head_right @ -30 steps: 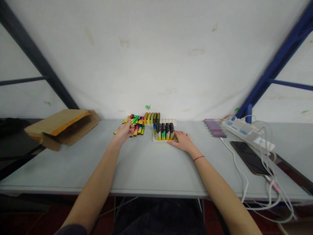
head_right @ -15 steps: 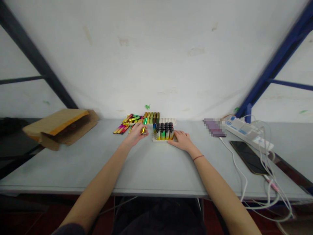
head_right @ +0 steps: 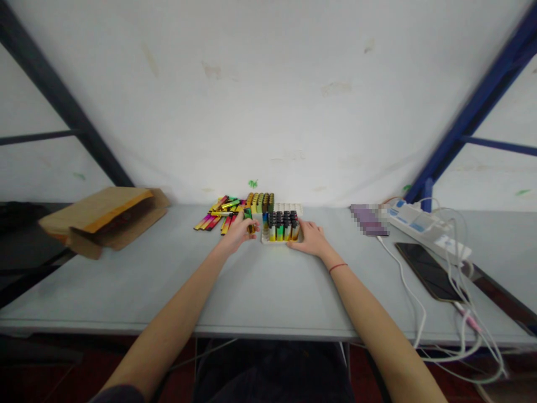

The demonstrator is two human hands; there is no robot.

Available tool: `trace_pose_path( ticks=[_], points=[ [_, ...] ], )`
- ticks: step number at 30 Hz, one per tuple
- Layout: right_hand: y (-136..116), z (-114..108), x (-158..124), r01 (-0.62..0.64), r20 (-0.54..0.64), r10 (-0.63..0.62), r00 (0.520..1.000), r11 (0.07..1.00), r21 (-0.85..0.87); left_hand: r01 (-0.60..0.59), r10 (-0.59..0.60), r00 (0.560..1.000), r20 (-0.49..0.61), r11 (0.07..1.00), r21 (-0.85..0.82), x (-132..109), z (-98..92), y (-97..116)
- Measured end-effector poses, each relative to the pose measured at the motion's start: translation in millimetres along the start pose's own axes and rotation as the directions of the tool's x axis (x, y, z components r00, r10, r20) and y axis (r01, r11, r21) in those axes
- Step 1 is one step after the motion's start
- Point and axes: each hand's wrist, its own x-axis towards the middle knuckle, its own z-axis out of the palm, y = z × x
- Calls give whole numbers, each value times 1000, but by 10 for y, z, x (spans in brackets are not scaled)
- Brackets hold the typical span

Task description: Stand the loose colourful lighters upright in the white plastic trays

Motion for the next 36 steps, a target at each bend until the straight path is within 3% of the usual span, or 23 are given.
trace_pose_path(
  ticks=[8,18,23,27,31,36],
  points=[
    [37,47,83,-44,41,39,998,992,117,2,-8,995,102,999,53,-40,88,-55],
    [133,90,48,-18,-16,21,1000,988,153,8,-9,1000,-16,997,-71,-28,105,-30],
    [119,39,20,16,-10,-15,1000,990,142,99,-99,995,11,963,-253,13,87,19],
    [119,-38,-4,55,-27,-51,998,984,172,102,-109,994,-3,939,-330,31,70,17],
    [143,-77,-30,54,-11,-53,999,983,175,89,-101,995,-18,938,-334,44,64,-9],
    [173,-55,-48,55,-26,-51,998,981,186,177,-171,984,49,947,-266,37,69,-31]
  ],
)
